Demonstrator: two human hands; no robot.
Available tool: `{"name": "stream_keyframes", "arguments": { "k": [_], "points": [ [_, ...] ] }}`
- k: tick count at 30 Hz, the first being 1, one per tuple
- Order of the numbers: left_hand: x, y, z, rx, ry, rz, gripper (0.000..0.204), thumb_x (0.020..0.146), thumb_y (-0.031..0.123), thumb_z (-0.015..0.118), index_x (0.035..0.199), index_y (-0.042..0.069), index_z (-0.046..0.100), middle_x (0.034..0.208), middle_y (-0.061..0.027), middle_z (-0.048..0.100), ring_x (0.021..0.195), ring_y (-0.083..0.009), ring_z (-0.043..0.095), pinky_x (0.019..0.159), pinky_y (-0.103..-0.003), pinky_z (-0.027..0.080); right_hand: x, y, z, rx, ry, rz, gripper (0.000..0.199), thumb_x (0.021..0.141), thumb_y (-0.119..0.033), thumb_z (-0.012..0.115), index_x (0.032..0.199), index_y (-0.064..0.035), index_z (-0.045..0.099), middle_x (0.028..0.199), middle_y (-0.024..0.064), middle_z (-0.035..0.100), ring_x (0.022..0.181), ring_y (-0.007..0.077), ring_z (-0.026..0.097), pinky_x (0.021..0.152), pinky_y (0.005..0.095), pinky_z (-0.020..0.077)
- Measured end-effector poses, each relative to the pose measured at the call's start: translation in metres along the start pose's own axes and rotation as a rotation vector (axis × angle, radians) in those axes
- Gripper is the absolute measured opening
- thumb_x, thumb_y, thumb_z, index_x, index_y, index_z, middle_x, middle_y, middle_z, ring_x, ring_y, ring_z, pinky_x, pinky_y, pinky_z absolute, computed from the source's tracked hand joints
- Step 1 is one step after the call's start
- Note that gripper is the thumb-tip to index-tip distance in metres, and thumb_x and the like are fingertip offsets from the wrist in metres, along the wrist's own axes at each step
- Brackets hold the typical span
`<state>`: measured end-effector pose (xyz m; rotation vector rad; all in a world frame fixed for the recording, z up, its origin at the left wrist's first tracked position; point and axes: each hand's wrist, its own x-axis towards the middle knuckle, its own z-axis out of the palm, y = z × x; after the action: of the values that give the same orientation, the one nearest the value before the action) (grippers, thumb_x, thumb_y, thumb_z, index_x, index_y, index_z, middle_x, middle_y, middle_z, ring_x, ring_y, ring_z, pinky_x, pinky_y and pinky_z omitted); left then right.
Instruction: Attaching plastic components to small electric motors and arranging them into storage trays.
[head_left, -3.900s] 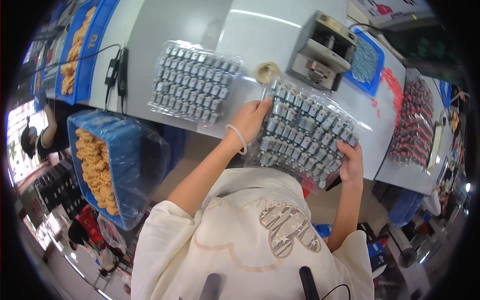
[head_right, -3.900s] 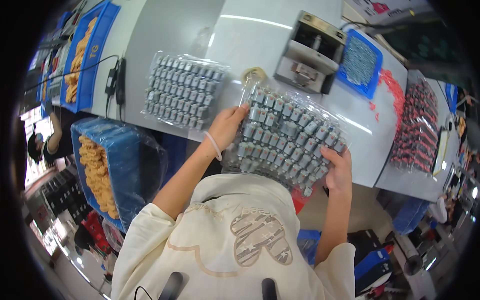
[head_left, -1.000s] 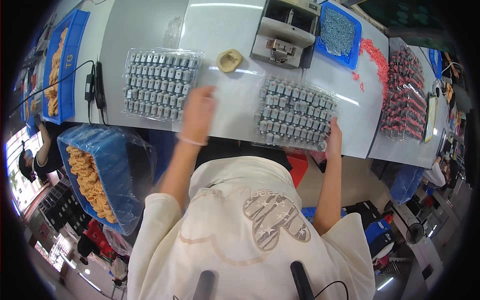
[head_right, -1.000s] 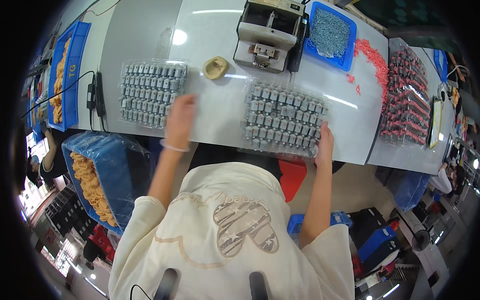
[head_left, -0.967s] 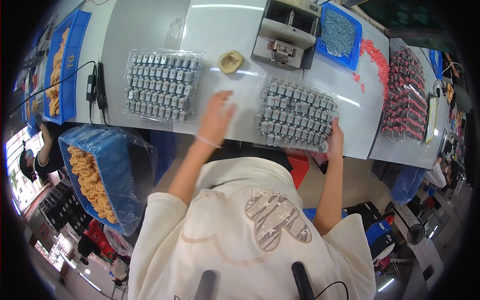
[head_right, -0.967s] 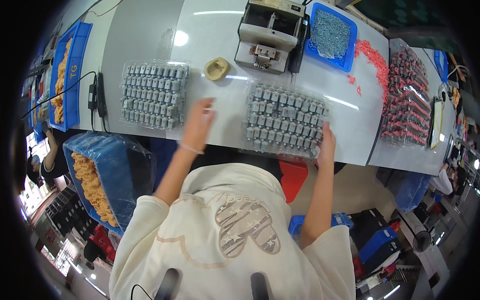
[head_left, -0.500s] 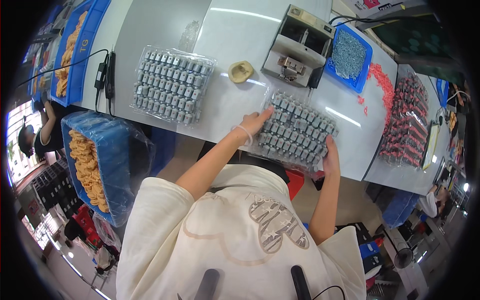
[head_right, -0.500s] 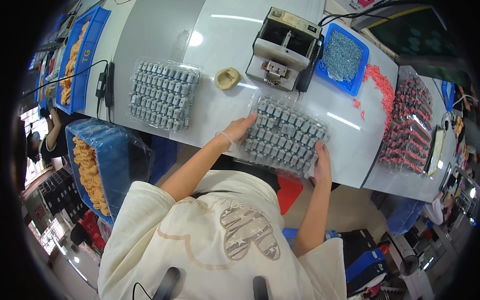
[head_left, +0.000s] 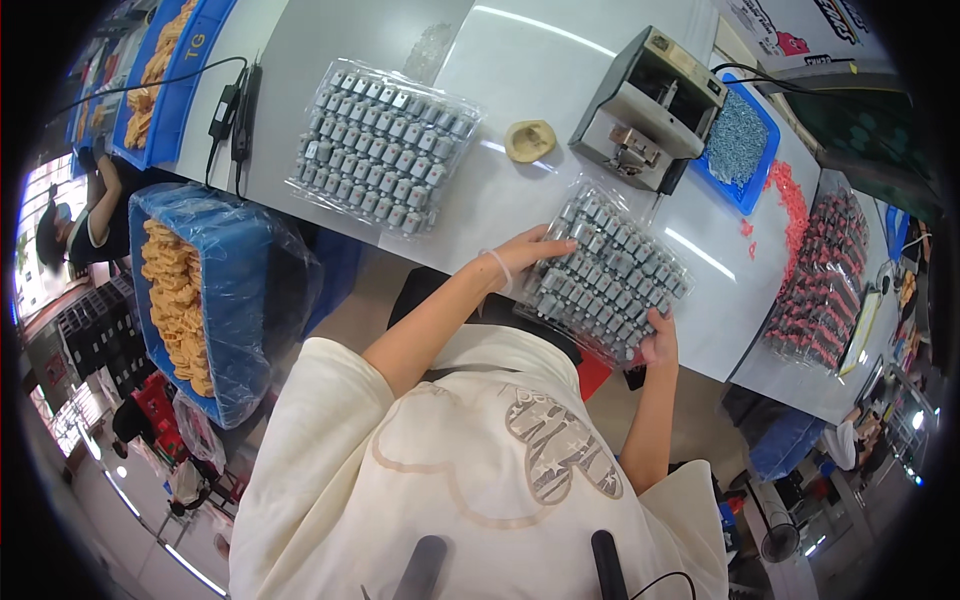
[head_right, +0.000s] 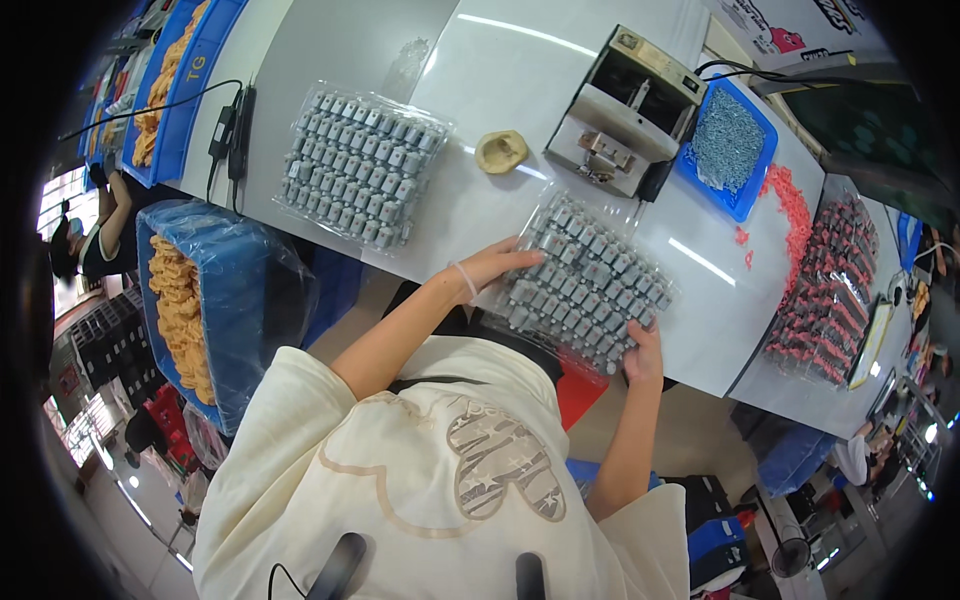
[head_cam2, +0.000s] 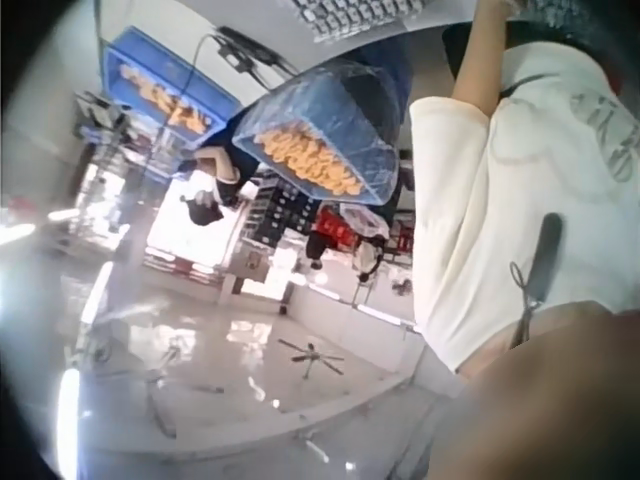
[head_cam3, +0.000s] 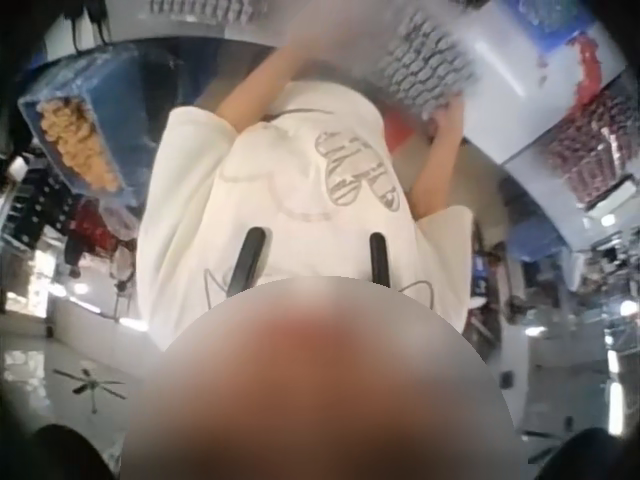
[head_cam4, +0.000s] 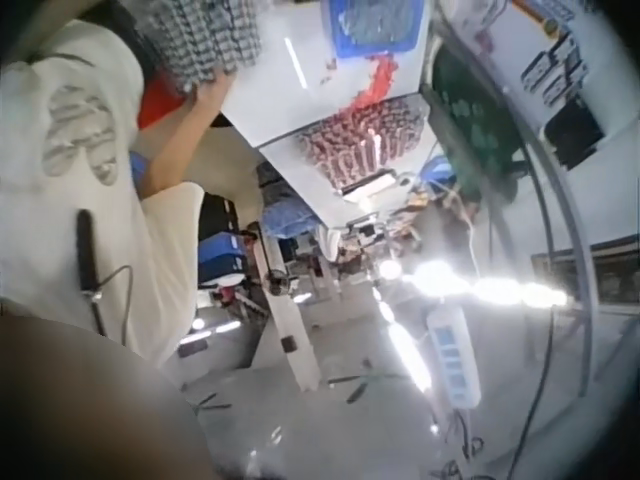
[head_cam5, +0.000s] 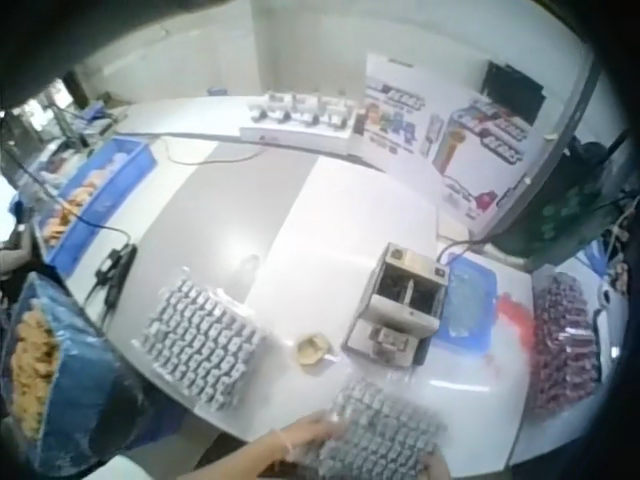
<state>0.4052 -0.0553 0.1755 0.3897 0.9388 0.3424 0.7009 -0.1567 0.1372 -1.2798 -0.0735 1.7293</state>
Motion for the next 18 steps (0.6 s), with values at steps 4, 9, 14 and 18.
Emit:
{"name": "stream_keyframes", "arguments": {
  "k": [4, 9, 14, 18],
  "points": [
    [-0.010, -0.012, -0.010, -0.053, -0.024, 0.028, 0.071, 0.078, 0.033, 0.066, 0.132, 0.004, 0.031, 0.122, -0.0107, 0.048, 0.109, -0.0194, 0.047, 0.093, -0.033, 0.038, -0.011, 0.024, 0.012, 0.025, 0.037, -0.043, 0.061, 0.072, 0.006, 0.059, 0.128, -0.0054, 0.037, 0.120, 0.0111, 0.051, 0.110, 0.0283, 0.051, 0.093, 0.0448, 0.0423],
    [-0.042, -0.014, -0.020, -0.094, -0.022, 0.088, 0.070, 0.075, 0.026, 0.069, 0.130, 0.001, 0.033, 0.115, -0.0130, 0.053, 0.104, -0.0198, 0.051, 0.090, -0.032, 0.040, -0.028, 0.039, 0.043, -0.011, 0.078, -0.051, 0.062, 0.070, 0.005, 0.062, 0.126, -0.0021, 0.037, 0.116, 0.0123, 0.053, 0.106, 0.0274, 0.053, 0.092, 0.0423, 0.0435],
    [-0.097, 0.005, -0.032, -0.097, 0.048, 0.168, 0.062, 0.079, 0.019, 0.063, 0.132, 0.000, 0.034, 0.114, -0.0107, 0.054, 0.102, -0.0170, 0.052, 0.088, -0.030, 0.042, -0.049, 0.042, 0.096, -0.012, -0.029, -0.117, 0.061, 0.070, 0.000, 0.065, 0.124, 0.0008, 0.038, 0.115, 0.0123, 0.054, 0.105, 0.0256, 0.054, 0.092, 0.0390, 0.0439],
    [-0.152, 0.049, -0.049, -0.075, 0.065, 0.245, 0.063, 0.080, 0.019, 0.062, 0.133, -0.001, 0.034, 0.117, -0.0113, 0.053, 0.103, -0.0179, 0.052, 0.089, -0.030, 0.041, -0.055, 0.038, 0.163, -0.008, -0.108, -0.164, 0.059, 0.072, -0.002, 0.065, 0.125, 0.0008, 0.038, 0.115, 0.0121, 0.054, 0.105, 0.0248, 0.054, 0.092, 0.0377, 0.0437]
  ]
}}
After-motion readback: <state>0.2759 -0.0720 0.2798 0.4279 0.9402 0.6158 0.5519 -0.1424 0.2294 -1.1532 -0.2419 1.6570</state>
